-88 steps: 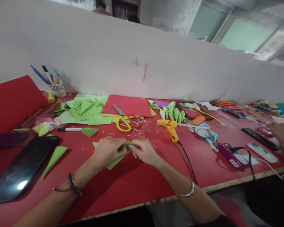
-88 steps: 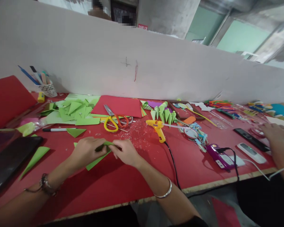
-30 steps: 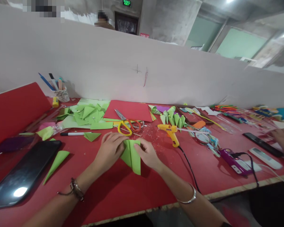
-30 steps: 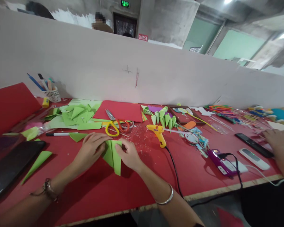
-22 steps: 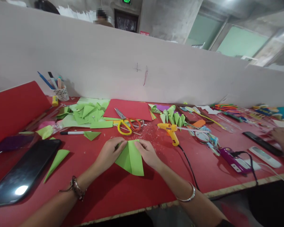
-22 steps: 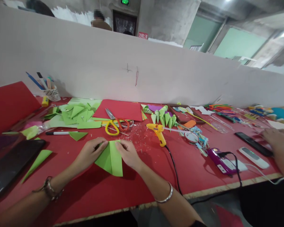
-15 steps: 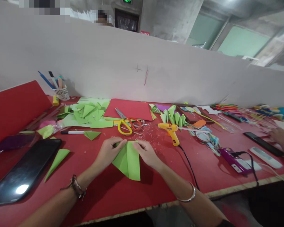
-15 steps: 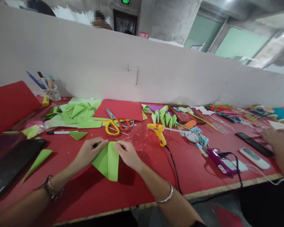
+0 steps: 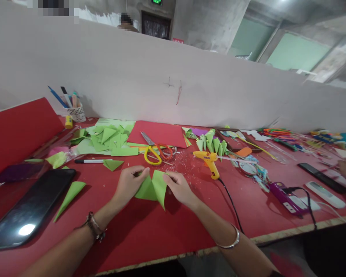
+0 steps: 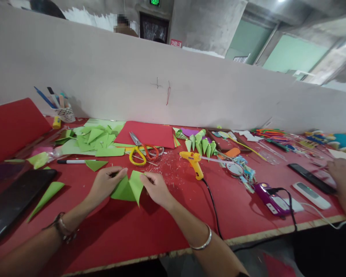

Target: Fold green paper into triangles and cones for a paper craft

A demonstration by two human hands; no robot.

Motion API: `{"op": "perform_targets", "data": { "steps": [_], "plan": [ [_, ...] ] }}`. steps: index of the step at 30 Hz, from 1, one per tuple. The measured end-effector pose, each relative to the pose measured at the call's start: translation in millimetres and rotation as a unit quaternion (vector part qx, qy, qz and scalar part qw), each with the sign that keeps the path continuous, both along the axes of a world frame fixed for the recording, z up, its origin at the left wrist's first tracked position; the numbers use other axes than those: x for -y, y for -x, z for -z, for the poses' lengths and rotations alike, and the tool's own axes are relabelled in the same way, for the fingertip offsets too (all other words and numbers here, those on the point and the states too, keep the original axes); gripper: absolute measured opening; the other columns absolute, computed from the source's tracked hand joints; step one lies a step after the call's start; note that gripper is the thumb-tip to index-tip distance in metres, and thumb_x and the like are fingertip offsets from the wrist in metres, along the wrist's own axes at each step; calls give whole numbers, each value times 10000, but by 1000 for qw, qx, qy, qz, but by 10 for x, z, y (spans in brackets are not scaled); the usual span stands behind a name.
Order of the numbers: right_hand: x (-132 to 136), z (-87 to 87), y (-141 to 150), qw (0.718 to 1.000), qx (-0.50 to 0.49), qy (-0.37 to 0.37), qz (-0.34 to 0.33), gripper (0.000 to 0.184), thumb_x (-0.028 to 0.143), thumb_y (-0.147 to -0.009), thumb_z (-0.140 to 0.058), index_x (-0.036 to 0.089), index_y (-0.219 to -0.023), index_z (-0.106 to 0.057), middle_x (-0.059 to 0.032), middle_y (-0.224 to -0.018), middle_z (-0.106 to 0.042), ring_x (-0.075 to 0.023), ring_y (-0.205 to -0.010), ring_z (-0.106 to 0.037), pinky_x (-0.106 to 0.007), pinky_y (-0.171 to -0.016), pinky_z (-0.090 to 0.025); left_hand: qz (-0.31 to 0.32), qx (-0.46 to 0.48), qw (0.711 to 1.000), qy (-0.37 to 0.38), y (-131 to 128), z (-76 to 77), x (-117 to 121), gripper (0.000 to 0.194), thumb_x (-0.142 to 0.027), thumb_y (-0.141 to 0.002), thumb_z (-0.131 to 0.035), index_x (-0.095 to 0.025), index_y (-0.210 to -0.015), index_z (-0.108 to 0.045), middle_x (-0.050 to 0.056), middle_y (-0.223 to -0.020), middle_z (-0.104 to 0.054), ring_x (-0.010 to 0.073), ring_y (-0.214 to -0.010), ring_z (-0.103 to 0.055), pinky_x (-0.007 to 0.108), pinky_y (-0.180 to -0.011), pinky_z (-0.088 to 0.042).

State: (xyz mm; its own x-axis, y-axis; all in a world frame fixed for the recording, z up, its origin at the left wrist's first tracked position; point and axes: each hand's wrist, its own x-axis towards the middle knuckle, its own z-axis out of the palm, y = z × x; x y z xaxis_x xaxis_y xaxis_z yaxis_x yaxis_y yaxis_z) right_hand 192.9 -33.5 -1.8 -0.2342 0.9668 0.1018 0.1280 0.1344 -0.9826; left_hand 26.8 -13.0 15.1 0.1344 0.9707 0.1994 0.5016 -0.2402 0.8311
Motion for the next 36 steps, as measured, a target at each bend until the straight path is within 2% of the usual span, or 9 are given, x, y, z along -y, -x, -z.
{"op": "perform_targets", "data": {
  "steps": [4,9,12,16,20,27,31,33,36],
  "plan": [
    [-23,29,-7,999,7,3,31,328,427,-815,-415,183,-595,-426,45,-509,-356,-82,-464,-344,-213,-439,-265,3,-16,1000,6,46,4,-25,378,-443,-773,-393,-178,-517,-311,-45,-522,-246,84,-502,-256,210,-456,-218],
    [-16,-38,-5,997,45,-47,38,129,296,-734,-512,175,-699,-486,16,-664,-498,-105,-609,-449,-220,-566,-353,12,-101,994,-40,84,16,-22,370,-442,-824,-357,-165,-590,-432,-40,-529,-370,94,-516,-339,205,-499,-248],
    [8,-70,8,993,83,-74,35,114,262,-697,-545,174,-761,-511,7,-735,-529,-116,-677,-477,-223,-614,-363,5,-159,986,-52,81,-9,9,379,-448,-839,-337,-170,-621,-472,-32,-525,-422,102,-501,-360,213,-498,-236],
    [-13,-19,4,992,100,-71,43,246,339,-768,-471,165,-593,-462,31,-569,-435,-92,-558,-387,-212,-510,-283,26,-186,981,-51,77,-40,37,396,-452,-857,-293,-176,-660,-497,-19,-555,-474,114,-517,-403,217,-508,-244],
    [-75,44,-37,990,82,-60,97,347,371,-791,-430,175,-520,-339,48,-512,-279,-74,-509,-275,-216,-463,-208,40,-193,979,-45,111,-36,5,402,-464,-845,-309,-174,-629,-486,-18,-549,-476,118,-523,-413,215,-499,-242],
    [-116,68,-96,989,96,-53,103,350,377,-787,-435,176,-519,-335,45,-516,-266,-76,-511,-269,-211,-451,-202,74,-195,977,-46,212,-8,-105,426,-468,-840,-315,-160,-594,-476,-36,-513,-427,97,-493,-351,214,-488,-224],
    [-141,85,-123,987,83,-44,131,356,405,-784,-433,181,-525,-335,50,-513,-272,-77,-495,-275,-207,-448,-219,51,-193,978,-63,267,-16,-142,414,-454,-834,-330,-158,-569,-448,-45,-508,-374,91,-503,-315,211,-490,-218],
    [-141,78,-126,989,73,-45,117,335,414,-779,-443,180,-550,-375,49,-523,-316,-81,-502,-311,-205,-466,-256,42,-194,978,-68,287,-19,-152,405,-451,-832,-332,-158,-579,-450,-44,-519,-376,91,-513,-304,213,-495,-218],
    [-119,55,-121,990,114,-72,44,271,389,-726,-527,166,-590,-455,37,-572,-411,-86,-540,-366,-206,-503,-290,35,-195,978,-62,301,-23,-157,397,-451,-833,-328,-161,-583,-431,-48,-520,-348,88,-509,-276,219,-492,-208]
  ]
}}
